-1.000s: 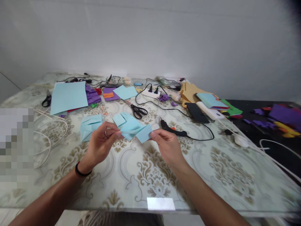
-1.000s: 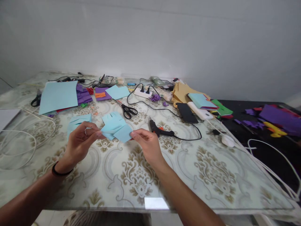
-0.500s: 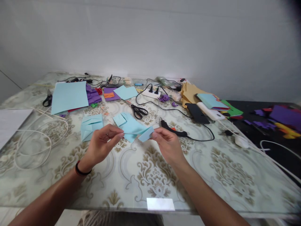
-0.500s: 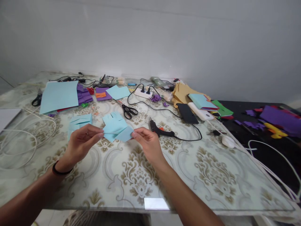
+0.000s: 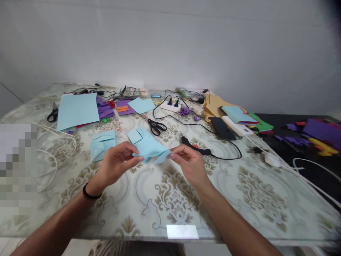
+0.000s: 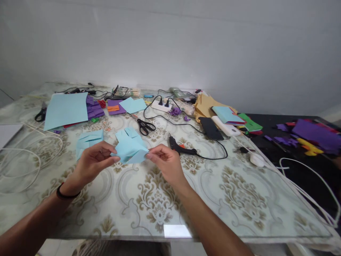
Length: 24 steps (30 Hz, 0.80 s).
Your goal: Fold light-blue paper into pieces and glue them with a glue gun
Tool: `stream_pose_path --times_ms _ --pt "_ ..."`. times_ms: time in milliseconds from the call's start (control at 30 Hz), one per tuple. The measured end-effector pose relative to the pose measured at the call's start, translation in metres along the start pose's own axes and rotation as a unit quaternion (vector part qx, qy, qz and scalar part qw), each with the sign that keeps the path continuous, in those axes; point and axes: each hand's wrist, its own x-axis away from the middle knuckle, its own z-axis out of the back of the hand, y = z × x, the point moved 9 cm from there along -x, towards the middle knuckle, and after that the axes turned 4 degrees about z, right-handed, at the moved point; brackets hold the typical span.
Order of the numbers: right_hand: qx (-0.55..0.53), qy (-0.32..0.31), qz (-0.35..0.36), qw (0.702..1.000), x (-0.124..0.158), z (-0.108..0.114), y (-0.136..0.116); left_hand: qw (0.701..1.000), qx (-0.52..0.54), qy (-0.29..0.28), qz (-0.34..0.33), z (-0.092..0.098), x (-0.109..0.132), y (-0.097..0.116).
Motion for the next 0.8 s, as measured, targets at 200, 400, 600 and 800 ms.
stream_pose_path --times_ms 200,400,600,800 --pt "0.025 -0.054 0.033 0.998 0.005 -0.014 -0.012 0.988 -0.139 -0.046 -0.047 -0.01 0.006 0.009" --pt "0.002 -0.06 0.09 0.994 0.007 -0.016 -0.028 0.968 -0.191 0.025 -0.162 -0.005 0.017 0.04" --pt "0.011 -0.068 0.119 0.991 0.012 -0.022 -0.037 0.958 -0.218 0.005 -0.185 -0.012 0.02 0.047" --pt "-0.005 -0.044 0.145 0.988 0.013 -0.019 -0.048 0.959 -0.23 0.024 -0.165 -0.006 0.022 0.045"
